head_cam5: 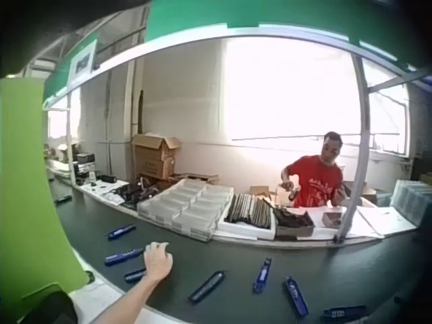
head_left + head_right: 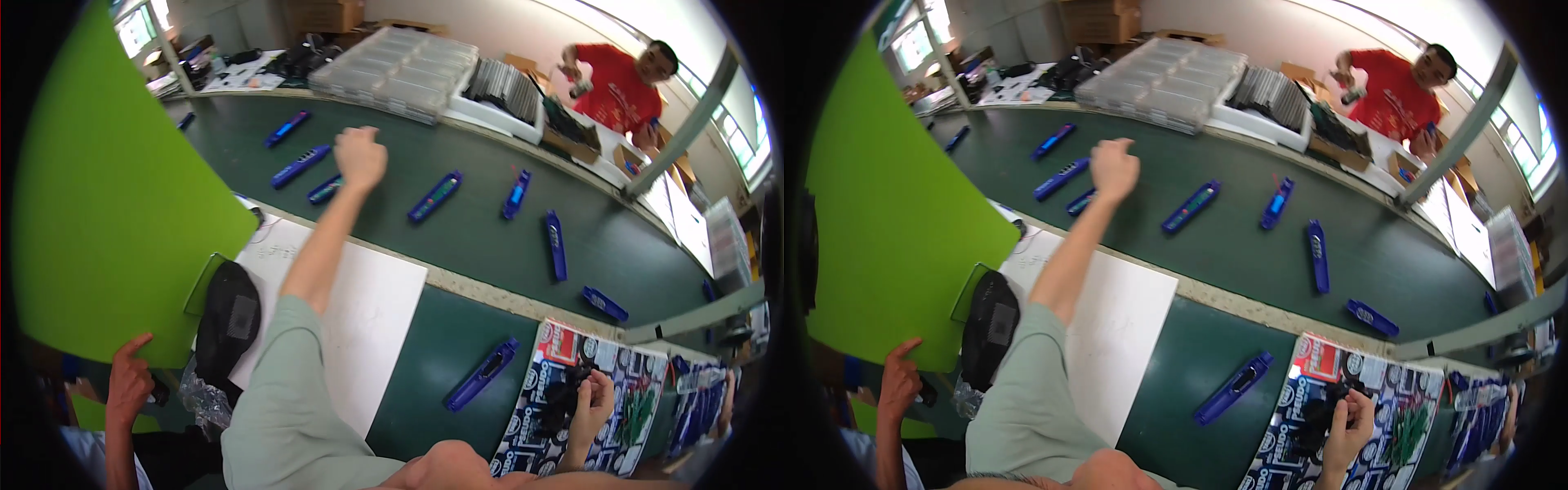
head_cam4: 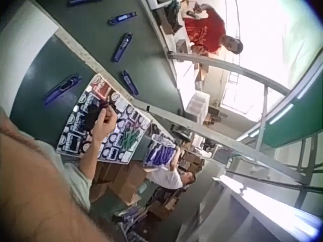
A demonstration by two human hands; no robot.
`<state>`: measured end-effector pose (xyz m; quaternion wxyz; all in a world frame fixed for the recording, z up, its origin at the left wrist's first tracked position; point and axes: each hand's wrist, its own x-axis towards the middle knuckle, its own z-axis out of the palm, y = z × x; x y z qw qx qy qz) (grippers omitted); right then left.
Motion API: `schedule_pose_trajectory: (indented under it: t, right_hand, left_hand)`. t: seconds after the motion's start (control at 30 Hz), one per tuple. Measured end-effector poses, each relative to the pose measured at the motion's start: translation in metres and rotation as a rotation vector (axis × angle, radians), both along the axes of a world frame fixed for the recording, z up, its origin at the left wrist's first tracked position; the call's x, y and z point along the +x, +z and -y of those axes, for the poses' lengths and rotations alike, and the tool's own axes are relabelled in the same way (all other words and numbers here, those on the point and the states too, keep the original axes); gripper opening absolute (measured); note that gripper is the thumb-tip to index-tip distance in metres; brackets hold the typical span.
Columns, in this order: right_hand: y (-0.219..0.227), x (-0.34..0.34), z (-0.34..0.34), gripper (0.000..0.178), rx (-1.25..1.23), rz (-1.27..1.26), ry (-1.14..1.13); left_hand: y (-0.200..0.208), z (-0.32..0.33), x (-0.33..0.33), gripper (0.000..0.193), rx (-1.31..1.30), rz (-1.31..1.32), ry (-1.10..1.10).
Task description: The person assembles blue electronic housings by inserting small green components and black plastic parts into them by hand, then organizes the assembled units on a workstation.
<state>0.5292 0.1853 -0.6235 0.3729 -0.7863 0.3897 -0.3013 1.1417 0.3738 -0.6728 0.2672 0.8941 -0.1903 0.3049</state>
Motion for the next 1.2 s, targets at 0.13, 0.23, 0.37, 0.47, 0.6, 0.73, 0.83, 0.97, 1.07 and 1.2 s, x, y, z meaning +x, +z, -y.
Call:
schedule_pose_trajectory:
  t: [0.13, 0.23, 0.37, 0.47, 0.6, 0.73, 0.83, 0.97, 1.07, 1.2]
  right_hand:
    - [0.011, -0.009, -0.005, 0.019, -0.035, 0.001, -0.112]
    - [0.004, -0.002, 0.008, 0.018, -0.104, -0.053, -0.037]
    - [0.004, -0.013, 0.014, 0.014, -0.234, -0.125, -0.104]
    - [-0.002, -0.011, 0.026, 0.015, -0.332, -0.144, -0.023]
    - [-0.006, 0.001, 0.04, 0.019, -0.449, -0.273, 0.1]
    - [-0.009, 0.026, 0.05, 0.022, -0.592, -0.405, 0.344]
    - [-0.02, 0.037, 0.059, 0.015, -0.666, -0.541, 0.428]
    - [-0.008, 0.039, 0.052, 0.013, -0.717, -0.351, 0.365]
    - [-0.004, 0.036, 0.04, 0.014, -0.496, -0.215, 0.3]
    - [-0.002, 0.034, 0.018, 0.015, 0.13, 0.168, 0.326]
  left_hand:
    - [-0.006, -0.103, 0.056, 0.029, 0.401, -0.261, 0.328]
    - [-0.048, -0.254, 0.136, 0.052, 0.564, -0.353, 0.363]
    - [-0.088, -0.24, 0.163, 0.044, 0.498, -0.227, 0.247]
    - [-0.066, -0.217, 0.148, 0.047, 0.366, -0.036, 0.188]
    - [0.0, -0.09, 0.017, 0.041, -0.431, -0.317, -0.563]
    - [0.06, 0.014, -0.197, 0.036, -0.649, -0.818, -0.956]
    - [0.054, 0.045, -0.297, 0.033, -0.867, -1.268, -1.121]
    - [0.038, 0.063, -0.369, 0.036, -0.959, -1.687, -1.163]
    - [0.032, 0.061, -0.383, 0.035, -0.922, -1.754, -1.176]
    - [0.028, 0.054, -0.385, 0.035, -0.896, -1.811, -1.188]
